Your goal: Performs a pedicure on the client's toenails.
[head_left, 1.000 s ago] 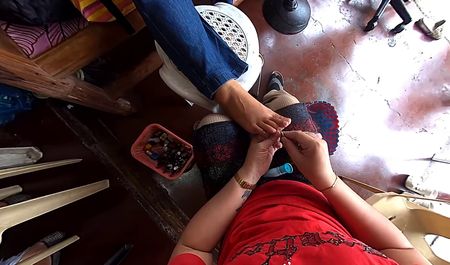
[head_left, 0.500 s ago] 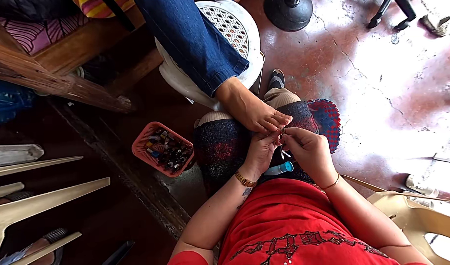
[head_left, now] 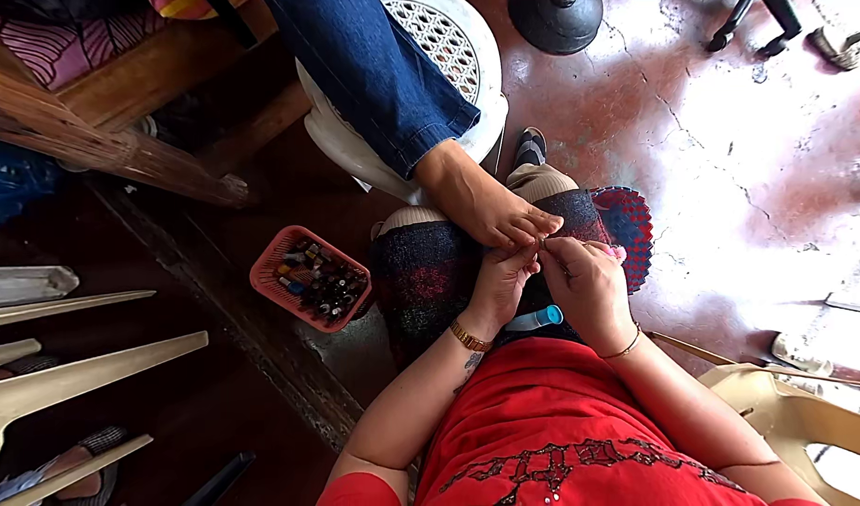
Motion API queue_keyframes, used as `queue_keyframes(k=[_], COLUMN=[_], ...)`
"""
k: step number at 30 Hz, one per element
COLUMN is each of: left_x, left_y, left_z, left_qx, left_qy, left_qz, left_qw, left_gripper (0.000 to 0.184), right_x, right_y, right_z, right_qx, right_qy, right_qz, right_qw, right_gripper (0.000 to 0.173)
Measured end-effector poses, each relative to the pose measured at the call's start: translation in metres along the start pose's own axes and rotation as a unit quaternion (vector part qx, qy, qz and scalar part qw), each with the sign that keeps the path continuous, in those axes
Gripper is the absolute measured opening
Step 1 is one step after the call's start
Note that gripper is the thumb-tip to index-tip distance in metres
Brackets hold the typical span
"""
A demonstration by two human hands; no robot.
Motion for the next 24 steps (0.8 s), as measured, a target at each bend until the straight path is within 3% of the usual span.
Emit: queue_keyframes(k=[11, 17, 20, 24], left_x=[0.0, 0.0, -0.001, -0.004], left_y=[0.0, 0.001, 0.002, 0.007], left_z=[0.0, -0.001, -0.001, -0.006], left_qx=[-0.005, 0.005, 0.021, 0.014], left_qy=[-0.008, 0.002, 0.016, 0.049], left_qz=[0.007, 0.007, 0.012, 0.035], left_qw=[1.0, 1.0, 1.0, 0.998], left_gripper=[0.016, 0.016, 0.018, 0.015], right_x=[-0.003, -0.011, -0.013, -0.014], right_y=[0.001, -0.005, -0.008, -0.007], right_z=[-0.004, 0.007, 0.016, 0.014], right_qx=[0.007, 0.057, 0.057, 0.091], right_qy=[-0.027, -0.072, -0.107, -0.085], right_qz=[-0.032, -0.063, -0.035, 0.069], right_qw=[0.999, 0.994, 0.992, 0.99], right_gripper=[0.013, 0.011, 0.011, 0.041])
Point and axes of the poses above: each hand's wrist, its own y-axis away from the middle knuckle, its own z-axis out of the back of the hand, x = y × z, the point moved 4 cm from there along -y, towards the middle knuckle, and after that the axes turned 15 degrees about -y, right-handed, at the moved point
